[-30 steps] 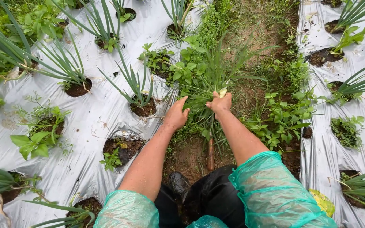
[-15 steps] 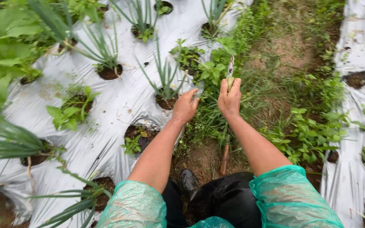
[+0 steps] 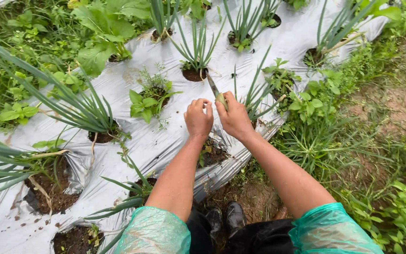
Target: Manual weeding of onion plants in a field using a small knife and hands to clear weeds from the soil and plastic mulch.
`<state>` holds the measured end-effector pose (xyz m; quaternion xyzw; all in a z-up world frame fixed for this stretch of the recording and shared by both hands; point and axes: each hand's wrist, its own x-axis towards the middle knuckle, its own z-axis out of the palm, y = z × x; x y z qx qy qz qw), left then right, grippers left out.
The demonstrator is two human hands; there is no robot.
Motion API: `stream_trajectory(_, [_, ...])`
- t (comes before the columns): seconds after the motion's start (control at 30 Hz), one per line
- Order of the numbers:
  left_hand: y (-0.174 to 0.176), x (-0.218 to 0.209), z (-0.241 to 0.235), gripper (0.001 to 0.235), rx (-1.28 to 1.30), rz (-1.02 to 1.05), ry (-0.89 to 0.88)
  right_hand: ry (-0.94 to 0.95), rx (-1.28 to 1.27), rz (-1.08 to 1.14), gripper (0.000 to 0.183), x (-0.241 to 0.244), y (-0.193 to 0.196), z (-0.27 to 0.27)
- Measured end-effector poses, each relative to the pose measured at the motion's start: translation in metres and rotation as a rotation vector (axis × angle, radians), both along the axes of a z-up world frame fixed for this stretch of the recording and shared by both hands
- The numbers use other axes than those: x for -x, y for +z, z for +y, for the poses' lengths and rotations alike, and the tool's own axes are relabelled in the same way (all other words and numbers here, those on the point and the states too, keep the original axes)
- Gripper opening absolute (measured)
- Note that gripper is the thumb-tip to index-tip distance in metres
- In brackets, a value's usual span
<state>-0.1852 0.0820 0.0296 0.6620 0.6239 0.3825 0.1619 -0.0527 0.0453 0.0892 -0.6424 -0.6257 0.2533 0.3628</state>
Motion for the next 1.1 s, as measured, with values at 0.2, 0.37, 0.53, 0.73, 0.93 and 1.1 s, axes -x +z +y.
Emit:
stream_trajectory(0.2, [-0.009,0.053,0.022,0.026,0.347,-0.058,0.335,0.06,0.257,-0.107,0.038,0.043,-0.098,0.076])
stream_trajectory(0.37, [-0.046,0.077,0.053,0.032,0.399,0.037,0.386,0.099,0.321,-0.134,0.041,0.068,-0.113,0.104])
stream_trajectory(0.53, [-0.064,0.101,0.076,0.042,0.455,0.108,0.328,0.161,0.289,-0.135,0.045,0.075,-0.137,0.132])
stream_trajectory(0.73, [-0.049,0.101,0.089,0.052,0.465,0.003,0.24,0.172,0.344,-0.093,0.044,0.088,-0.094,0.118])
stream_trajectory(0.93, [-0.079,0.115,0.099,0.057,0.423,-0.085,0.303,0.161,0.356,-0.093,0.034,0.102,-0.104,0.13])
stream_trajectory(1.1, [-0.1,0.118,0.103,0.056,0.389,-0.194,0.334,0.196,0.275,-0.19,0.034,0.12,-0.119,0.151])
